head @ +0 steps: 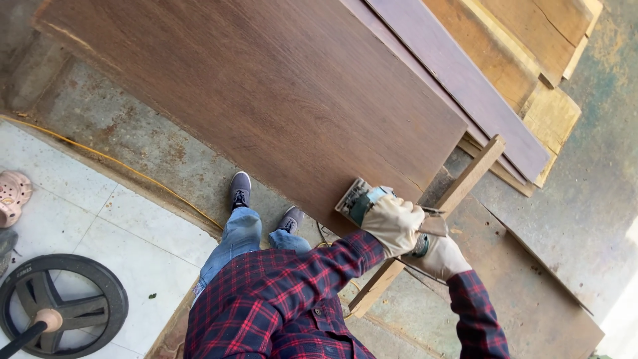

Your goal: The person sands a large wooden board resting on a workbench, first wiping the surface with a cloth by hand, then using an electric orbital sander to sand the board's surface, moving the sander across different areas. They occasionally stop to reposition the sandpaper on the sander and wipe dust off with the cloth.

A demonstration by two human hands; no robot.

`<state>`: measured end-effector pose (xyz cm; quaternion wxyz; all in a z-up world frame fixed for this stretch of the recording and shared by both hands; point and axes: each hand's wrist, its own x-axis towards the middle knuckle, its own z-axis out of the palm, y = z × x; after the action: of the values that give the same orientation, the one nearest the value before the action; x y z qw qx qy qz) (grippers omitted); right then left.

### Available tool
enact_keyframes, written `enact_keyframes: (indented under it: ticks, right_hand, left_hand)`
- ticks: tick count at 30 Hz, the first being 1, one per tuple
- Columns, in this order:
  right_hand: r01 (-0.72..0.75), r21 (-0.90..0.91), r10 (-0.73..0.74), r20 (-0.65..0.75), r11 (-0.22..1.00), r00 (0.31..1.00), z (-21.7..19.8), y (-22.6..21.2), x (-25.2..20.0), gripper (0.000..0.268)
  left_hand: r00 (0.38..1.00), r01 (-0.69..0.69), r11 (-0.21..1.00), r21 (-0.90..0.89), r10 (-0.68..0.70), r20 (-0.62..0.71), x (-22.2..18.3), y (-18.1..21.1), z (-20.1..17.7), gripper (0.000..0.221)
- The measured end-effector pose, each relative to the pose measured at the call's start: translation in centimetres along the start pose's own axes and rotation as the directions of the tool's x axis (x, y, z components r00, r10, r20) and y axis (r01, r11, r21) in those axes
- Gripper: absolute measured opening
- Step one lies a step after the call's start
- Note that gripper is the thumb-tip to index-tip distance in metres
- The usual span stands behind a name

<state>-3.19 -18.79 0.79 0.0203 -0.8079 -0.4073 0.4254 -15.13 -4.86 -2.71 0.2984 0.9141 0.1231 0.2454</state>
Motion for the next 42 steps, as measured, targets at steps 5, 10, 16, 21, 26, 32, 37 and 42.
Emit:
enact_keyframes:
  ticks: [5,10,16,21,26,32,37,42]
  right_hand:
    - [0.035,-0.065,-0.039,-0.059,0.997,0.998,-0.6,-4.1,0.6,0.058]
    - [-0.062,-0.172,0.06,-0.018,0.983,0.998,-0.1,-8.3,5.8,0.066]
    - [0.081,-0.198,-0.088,-0.026,0.977,0.996,-2.1,-20.0,10.6,0.063]
    - [0.164,-0.158,-0.171,-0.029,0.974,0.985,-2.4,-26.7,14.2,0.051]
    - [0.088,-0.094,-0.089,-0.006,0.992,0.996,-4.1,-31.1,13.8,0.042]
    - [0.07,-0.127,-0.068,0.013,0.989,0.998,-3.1,-25.7,11.3,0.045]
    - [0.067,-0.131,-0.073,-0.042,0.989,0.996,0.1,-15.5,8.1,0.047]
    - [-0.054,-0.09,0.05,-0.052,0.994,0.997,1.2,-8.8,2.5,0.047]
  left_hand:
    - [0.975,-0.035,0.999,-0.014,0.031,-0.218,-0.6,-1.5,-3.1,0.015]
    - [0.988,-0.002,1.0,-0.02,-0.002,-0.153,0.2,-6.7,-9.0,0.018]
    - [0.978,0.093,0.987,0.128,-0.066,-0.199,0.2,-13.9,-16.8,0.015]
    - [0.976,0.152,0.98,0.125,-0.129,-0.178,0.0,-19.7,-21.5,0.017]
    - [0.972,0.125,0.971,0.206,-0.078,-0.222,1.0,-20.8,-24.4,0.022]
    - [0.978,0.122,0.983,0.135,-0.097,-0.184,0.4,-17.0,-20.8,0.021]
    - [0.984,0.062,0.996,0.071,-0.049,-0.174,-0.1,-10.8,-15.2,0.017]
    - [0.992,0.011,0.998,-0.07,-0.02,-0.129,-0.8,-4.8,-9.6,0.02]
